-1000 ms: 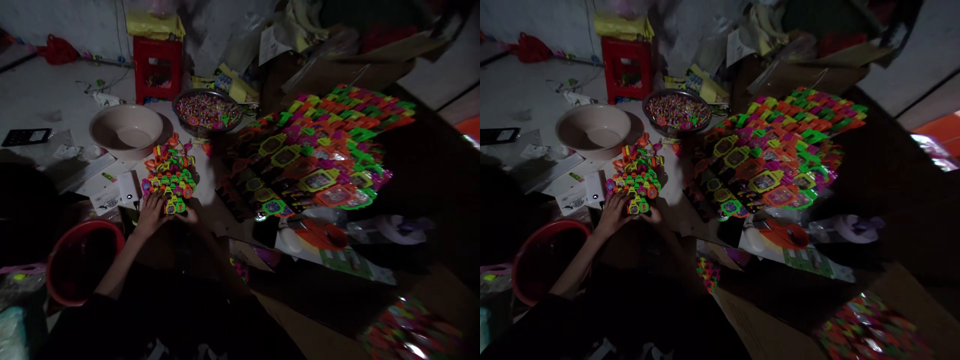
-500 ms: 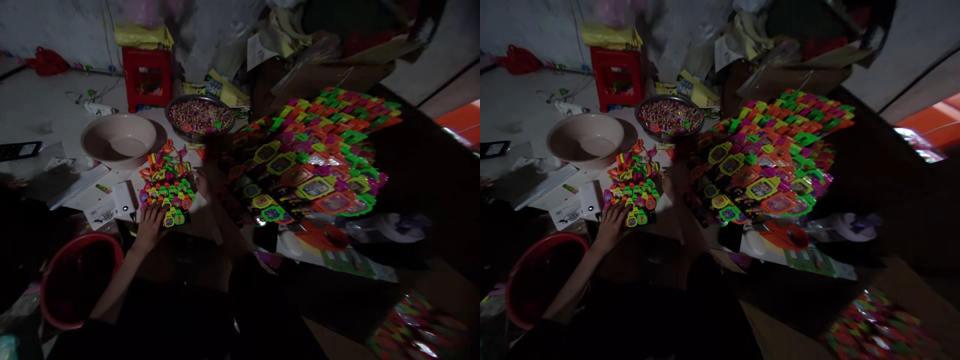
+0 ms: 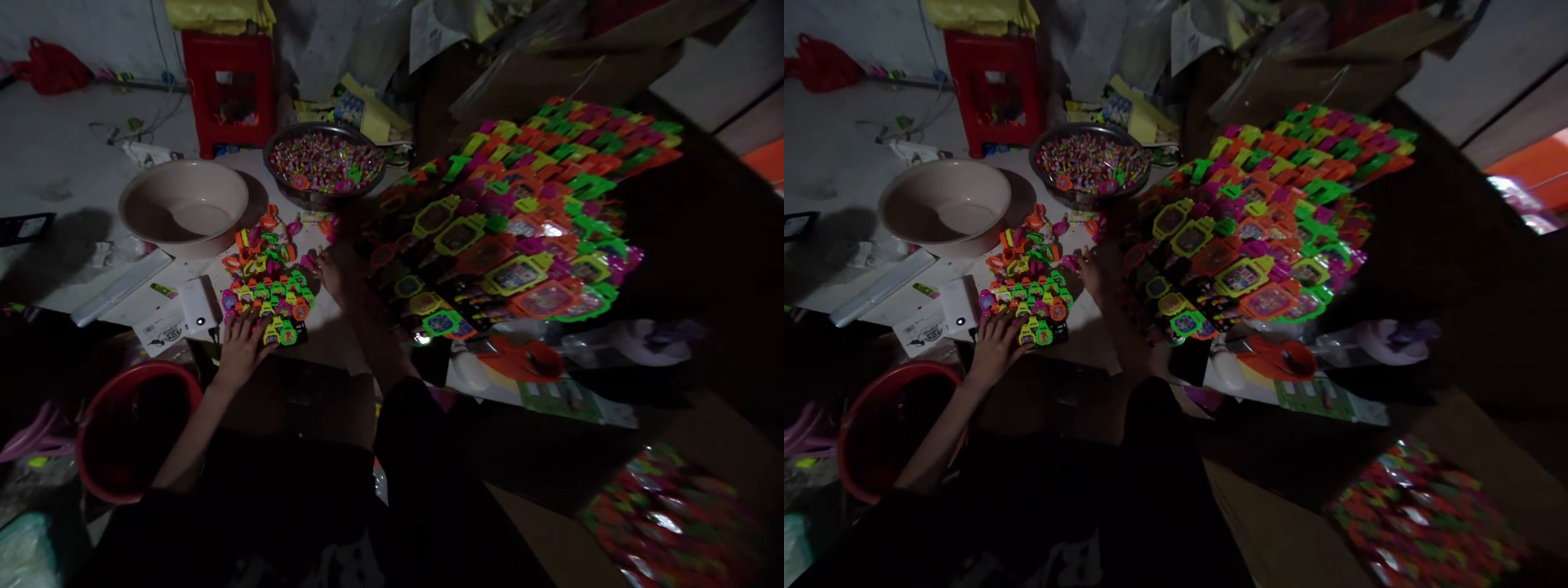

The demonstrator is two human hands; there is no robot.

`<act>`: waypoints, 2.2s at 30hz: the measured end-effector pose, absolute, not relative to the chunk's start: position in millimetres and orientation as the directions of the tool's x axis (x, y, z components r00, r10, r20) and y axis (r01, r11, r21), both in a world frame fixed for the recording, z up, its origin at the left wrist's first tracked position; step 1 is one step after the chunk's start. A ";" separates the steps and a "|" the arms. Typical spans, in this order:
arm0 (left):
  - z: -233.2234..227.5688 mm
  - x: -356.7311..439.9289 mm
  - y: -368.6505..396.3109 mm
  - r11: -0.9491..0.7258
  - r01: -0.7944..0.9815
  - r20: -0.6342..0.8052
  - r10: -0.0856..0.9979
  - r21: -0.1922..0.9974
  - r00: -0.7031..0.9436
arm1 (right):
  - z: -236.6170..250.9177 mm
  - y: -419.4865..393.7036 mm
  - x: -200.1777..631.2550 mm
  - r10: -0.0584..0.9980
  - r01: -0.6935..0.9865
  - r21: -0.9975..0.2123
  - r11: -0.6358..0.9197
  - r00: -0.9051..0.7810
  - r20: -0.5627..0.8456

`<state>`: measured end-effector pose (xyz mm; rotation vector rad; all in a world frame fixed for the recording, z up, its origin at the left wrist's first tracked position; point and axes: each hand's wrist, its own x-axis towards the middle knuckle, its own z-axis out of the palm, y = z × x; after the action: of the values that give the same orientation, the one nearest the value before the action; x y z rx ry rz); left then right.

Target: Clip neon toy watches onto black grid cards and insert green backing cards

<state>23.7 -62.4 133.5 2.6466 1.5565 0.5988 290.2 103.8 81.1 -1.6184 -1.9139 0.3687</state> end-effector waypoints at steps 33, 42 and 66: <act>144.3 23.7 -56.7 -0.533 0.836 0.320 0.821 0.132 0.473 | 47.4 -42.8 253.8 0.993 0.321 -0.945 0.069 -0.114 0.033; 148.0 23.1 -58.7 -0.531 0.834 0.291 0.830 0.150 0.476 | 46.6 -46.2 248.9 0.977 0.286 -0.951 0.118 -0.207 0.059; 135.8 52.7 -45.1 -0.583 0.788 0.236 0.809 0.199 0.538 | 73.6 -49.0 235.6 0.959 0.450 -0.885 0.122 -0.282 -0.011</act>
<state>52.7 -45.1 135.8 2.6952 1.4010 0.4690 235.6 -49.0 73.6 -1.3640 -1.8099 1.1025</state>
